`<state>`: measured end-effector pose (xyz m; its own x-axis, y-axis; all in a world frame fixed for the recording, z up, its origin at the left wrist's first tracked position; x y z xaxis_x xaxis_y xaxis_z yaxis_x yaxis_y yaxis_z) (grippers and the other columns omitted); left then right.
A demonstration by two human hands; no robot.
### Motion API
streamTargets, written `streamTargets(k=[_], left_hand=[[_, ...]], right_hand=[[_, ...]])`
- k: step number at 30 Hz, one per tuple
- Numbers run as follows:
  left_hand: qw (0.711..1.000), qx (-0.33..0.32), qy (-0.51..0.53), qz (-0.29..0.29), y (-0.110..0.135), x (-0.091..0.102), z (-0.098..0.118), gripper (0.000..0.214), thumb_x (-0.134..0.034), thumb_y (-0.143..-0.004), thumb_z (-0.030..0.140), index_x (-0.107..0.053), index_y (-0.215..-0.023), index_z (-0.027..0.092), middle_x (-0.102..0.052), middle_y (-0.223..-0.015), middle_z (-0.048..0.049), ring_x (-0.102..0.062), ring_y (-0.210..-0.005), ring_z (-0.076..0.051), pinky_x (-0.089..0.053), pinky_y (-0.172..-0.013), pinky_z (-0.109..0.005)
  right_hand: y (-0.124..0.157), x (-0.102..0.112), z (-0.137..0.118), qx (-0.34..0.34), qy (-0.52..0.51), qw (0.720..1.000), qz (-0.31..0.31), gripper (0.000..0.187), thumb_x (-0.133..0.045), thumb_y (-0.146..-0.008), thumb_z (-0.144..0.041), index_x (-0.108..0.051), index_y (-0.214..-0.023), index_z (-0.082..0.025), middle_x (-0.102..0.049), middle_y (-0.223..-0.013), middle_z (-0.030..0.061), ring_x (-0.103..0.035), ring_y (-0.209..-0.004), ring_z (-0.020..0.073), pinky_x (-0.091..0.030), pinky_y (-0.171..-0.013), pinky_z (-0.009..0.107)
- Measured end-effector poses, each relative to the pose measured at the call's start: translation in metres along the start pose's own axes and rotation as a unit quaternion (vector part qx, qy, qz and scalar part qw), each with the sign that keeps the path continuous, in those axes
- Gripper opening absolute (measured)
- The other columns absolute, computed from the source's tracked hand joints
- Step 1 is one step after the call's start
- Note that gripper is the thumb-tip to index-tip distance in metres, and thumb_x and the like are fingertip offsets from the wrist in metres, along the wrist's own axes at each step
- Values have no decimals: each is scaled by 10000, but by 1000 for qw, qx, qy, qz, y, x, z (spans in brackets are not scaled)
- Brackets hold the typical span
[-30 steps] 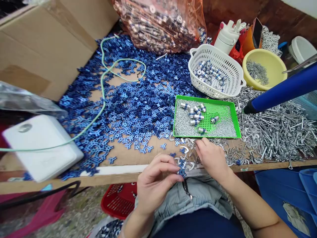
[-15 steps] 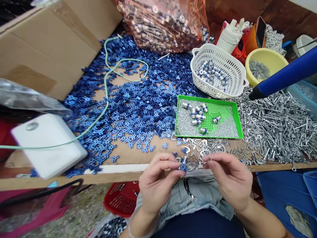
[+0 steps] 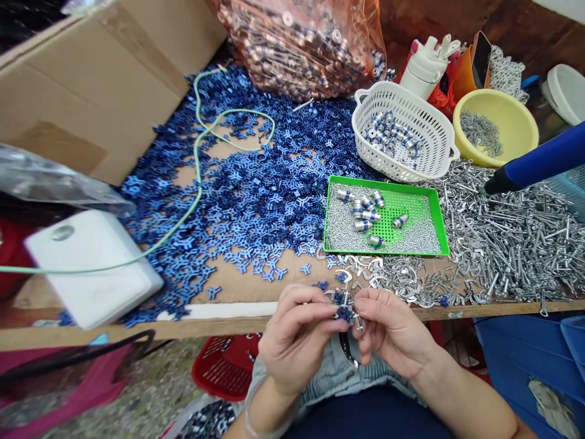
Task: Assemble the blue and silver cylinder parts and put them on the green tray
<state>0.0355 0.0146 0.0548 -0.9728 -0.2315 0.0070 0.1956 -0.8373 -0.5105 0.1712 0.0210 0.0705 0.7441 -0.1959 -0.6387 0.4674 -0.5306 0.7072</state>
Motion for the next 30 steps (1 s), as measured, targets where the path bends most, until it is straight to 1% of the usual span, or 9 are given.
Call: streamTargets(k=[9,15,19,21,23,24,26,28,30], left_hand=[[999,-8,-37,-37,-2,1,-1,149,-727,-728,155,-671,-858,199,-613,-745,3,-559,-693,-128,-477,-613,-270],[998,58,-7,-22,2,-4,-4,118,-717,-733,143,-675,-826,201,-612,-742,-2,-580,-683,-133,-498,-602,-275],[994,108,18,18,1,0,-8,65,-717,-734,178,-682,-783,202,-621,-732,-5,-596,-667,-132,-507,-584,-261],[993,111,24,46,0,6,-13,74,-722,-728,166,-689,-783,201,-624,-738,-5,-594,-683,-121,-499,-595,-237],[991,106,20,78,-2,14,-20,102,-729,-717,142,-696,-791,204,-626,-753,-4,-592,-710,-113,-490,-617,-221],[990,103,14,95,-3,19,-23,118,-732,-712,129,-699,-794,207,-627,-760,-3,-591,-721,-111,-486,-629,-219],[987,98,-5,124,-4,25,-29,146,-737,-699,105,-704,-793,212,-629,-767,1,-589,-724,-106,-478,-638,-215],[986,91,-26,137,-3,30,-32,168,-739,-690,86,-706,-792,215,-630,-765,4,-587,-719,-104,-474,-647,-218],[987,81,-43,131,-1,32,-33,186,-735,-688,72,-707,-802,216,-632,-763,5,-587,-721,-106,-474,-657,-225]], right_hand=[[0,0,1,34,0,999,6,443,-813,-591,-311,-429,-764,-174,-651,-499,-31,-563,-348,76,-516,-354,166],[-4,-2,5,85,-4,996,29,464,-785,-637,-313,-349,-756,-209,-606,-505,-86,-546,-359,60,-520,-379,165],[-7,7,7,108,64,991,54,415,-690,-708,-482,-399,-813,-206,-642,-651,-41,-581,-415,86,-502,-361,196],[-6,18,2,167,152,970,86,361,-640,-753,-486,-430,-854,-210,-637,-714,-28,-549,-432,76,-482,-368,202],[-4,27,-5,273,294,905,144,241,-590,-815,-417,-477,-877,-213,-607,-728,-25,-517,-488,77,-467,-423,209],[-4,30,-9,333,381,845,173,174,-565,-841,-373,-510,-882,-213,-598,-738,-15,-522,-547,93,-472,-479,228],[-6,29,-14,428,553,684,208,103,-512,-878,-277,-581,-912,-210,-607,-798,23,-538,-711,145,-476,-620,289],[-13,23,-15,465,685,522,204,202,-461,-880,-159,-621,-998,-193,-621,-893,71,-509,-830,196,-454,-716,347],[-22,18,-13,458,762,416,192,337,-412,-852,-62,-616,-1098,-167,-611,-936,103,-470,-841,218,-439,-717,361]])
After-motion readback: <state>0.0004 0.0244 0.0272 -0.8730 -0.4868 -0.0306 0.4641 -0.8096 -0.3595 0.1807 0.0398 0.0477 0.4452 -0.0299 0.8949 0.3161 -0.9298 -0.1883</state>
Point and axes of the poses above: each hand's wrist, its own y-axis away from the middle knuckle, its own x-axis out of the back of the hand, z = x × y, the point moved 2 cm from there along -y, towards the middle knuckle
